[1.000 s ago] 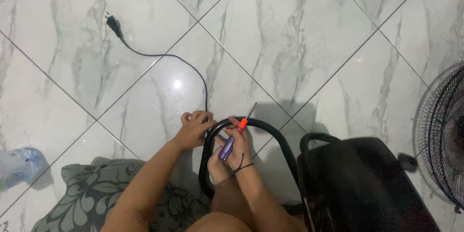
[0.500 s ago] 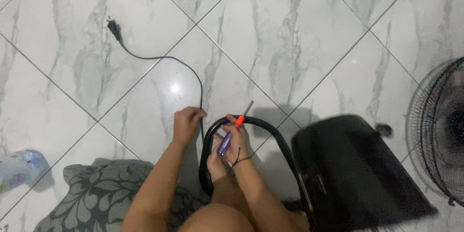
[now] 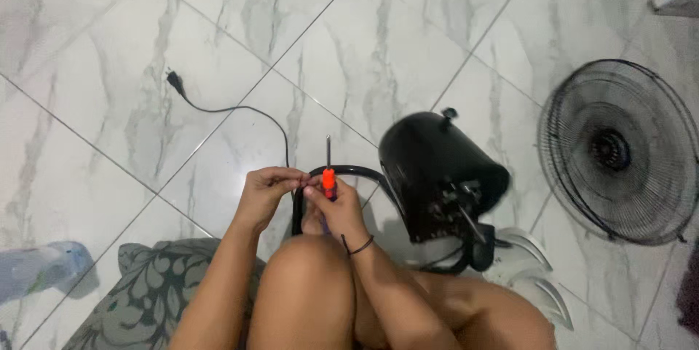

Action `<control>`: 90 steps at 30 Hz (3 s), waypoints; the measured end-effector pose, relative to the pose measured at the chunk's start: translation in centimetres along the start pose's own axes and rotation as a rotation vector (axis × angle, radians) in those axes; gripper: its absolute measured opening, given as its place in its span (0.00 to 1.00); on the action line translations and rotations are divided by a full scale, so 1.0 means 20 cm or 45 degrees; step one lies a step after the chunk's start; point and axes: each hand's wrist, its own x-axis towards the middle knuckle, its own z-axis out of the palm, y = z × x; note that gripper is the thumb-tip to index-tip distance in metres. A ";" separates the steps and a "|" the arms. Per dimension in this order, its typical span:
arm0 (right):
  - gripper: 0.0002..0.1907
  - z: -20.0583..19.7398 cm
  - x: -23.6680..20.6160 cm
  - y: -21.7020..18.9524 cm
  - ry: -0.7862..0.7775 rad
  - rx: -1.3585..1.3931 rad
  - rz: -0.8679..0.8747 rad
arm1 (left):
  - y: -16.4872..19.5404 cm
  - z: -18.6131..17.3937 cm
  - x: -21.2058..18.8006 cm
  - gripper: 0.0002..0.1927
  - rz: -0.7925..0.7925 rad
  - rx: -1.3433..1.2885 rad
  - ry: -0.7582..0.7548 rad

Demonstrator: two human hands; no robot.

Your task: The person sits on the floor servicing a disassembled stand fan. They use a screwdriver to unscrew and adjust parts of the fan motor housing, handle small screws and fittings, and at times set the housing down to work on the fan blade components and hardware laid on the floor.

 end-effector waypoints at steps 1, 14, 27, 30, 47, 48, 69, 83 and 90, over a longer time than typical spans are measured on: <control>0.10 0.01 0.01 -0.06 0.022 0.113 0.048 | 0.04 0.02 0.00 0.08 0.056 0.033 -0.021; 0.07 -0.40 -0.42 -0.62 0.274 0.657 0.013 | 0.41 0.74 -0.23 0.17 0.925 0.591 -0.359; 0.11 -1.38 -1.22 -0.43 0.932 0.553 -0.049 | -0.26 1.79 -0.35 0.26 1.106 0.802 -0.981; 0.10 -1.49 -1.35 -0.27 1.137 0.464 0.130 | -0.48 1.82 -0.40 0.31 0.597 0.742 -1.097; 0.12 -1.22 -1.44 0.36 1.441 -0.883 1.021 | -0.86 1.42 -0.58 0.23 -1.034 0.442 -0.588; 0.12 -1.20 -1.43 0.36 1.407 -1.001 0.962 | -0.86 1.41 -0.60 0.23 -1.032 0.457 -0.585; 0.09 -0.95 -1.56 0.48 1.457 -0.648 0.686 | -0.85 1.25 -0.67 0.24 -1.009 0.424 -0.588; 0.09 -0.97 -1.61 0.55 1.380 -0.613 0.539 | -0.88 1.25 -0.66 0.25 -1.031 0.439 -0.568; 0.08 -1.02 -1.60 0.53 1.540 -0.575 0.478 | -0.88 1.25 -0.66 0.26 -1.030 0.416 -0.569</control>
